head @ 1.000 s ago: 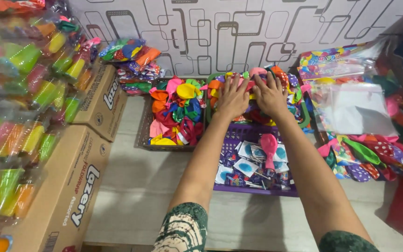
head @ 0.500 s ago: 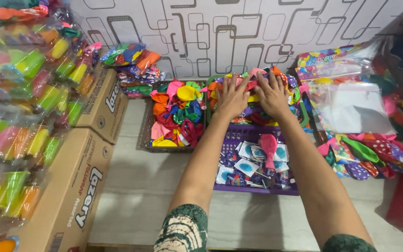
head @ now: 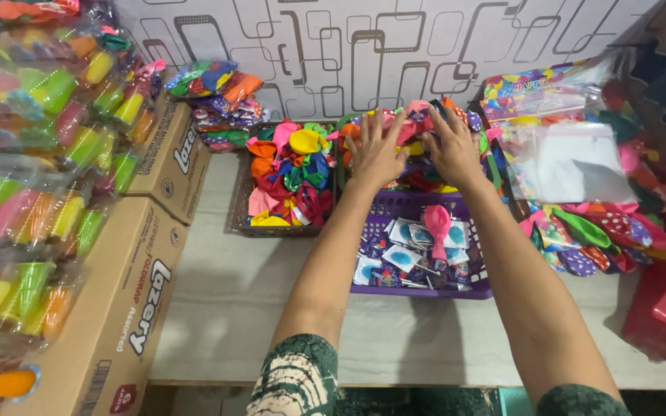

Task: Attaching colorful balloons to plastic sticks and placing the finished products into a purple basket.

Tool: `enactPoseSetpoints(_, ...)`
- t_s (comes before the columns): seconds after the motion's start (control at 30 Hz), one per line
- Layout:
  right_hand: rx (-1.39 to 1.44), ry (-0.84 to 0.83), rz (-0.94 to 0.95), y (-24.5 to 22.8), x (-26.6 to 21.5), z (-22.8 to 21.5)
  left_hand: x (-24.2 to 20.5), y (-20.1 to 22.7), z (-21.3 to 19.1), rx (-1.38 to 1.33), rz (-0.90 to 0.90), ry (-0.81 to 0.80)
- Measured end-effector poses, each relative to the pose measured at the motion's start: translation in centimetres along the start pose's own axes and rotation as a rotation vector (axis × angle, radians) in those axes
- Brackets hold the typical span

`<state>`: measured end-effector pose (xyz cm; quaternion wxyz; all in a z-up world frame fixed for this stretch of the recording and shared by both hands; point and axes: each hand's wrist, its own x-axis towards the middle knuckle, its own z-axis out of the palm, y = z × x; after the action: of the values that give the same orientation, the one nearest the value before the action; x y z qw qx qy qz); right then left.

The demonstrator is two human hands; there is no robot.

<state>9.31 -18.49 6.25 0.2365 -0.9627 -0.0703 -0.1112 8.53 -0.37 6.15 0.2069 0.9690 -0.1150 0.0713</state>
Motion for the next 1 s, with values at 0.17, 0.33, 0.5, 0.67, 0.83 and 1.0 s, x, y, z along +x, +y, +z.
enactPoseSetpoints(0.17,0.025,0.188,-0.151,3.5,0.0,1.9,-2.1,-0.2,-0.7,-0.038,0.005,0.053)
enactPoseSetpoints(0.33,0.001,0.434,-0.286,4.5,-3.0,2.0,-5.6,-1.5,0.2,-0.087,0.104,0.362)
enactPoseSetpoints(0.5,0.064,0.071,-0.169,4.0,-8.0,4.8,-10.1,-3.2,3.7,-0.409,0.13,0.573)
enactPoseSetpoints(0.67,-0.222,-0.082,-0.16,4.3,-9.9,8.2,-12.7,-4.6,7.2,-0.502,0.015,0.414)
enactPoseSetpoints(0.83,-0.333,-0.139,-0.114,5.2,-10.3,8.9,-13.9,-3.4,7.0,-0.574,-0.025,0.334)
enactPoseSetpoints(1.0,0.088,-0.006,-0.12,6.1,-10.3,6.4,-13.8,-3.4,8.0,-0.627,-0.04,0.305)
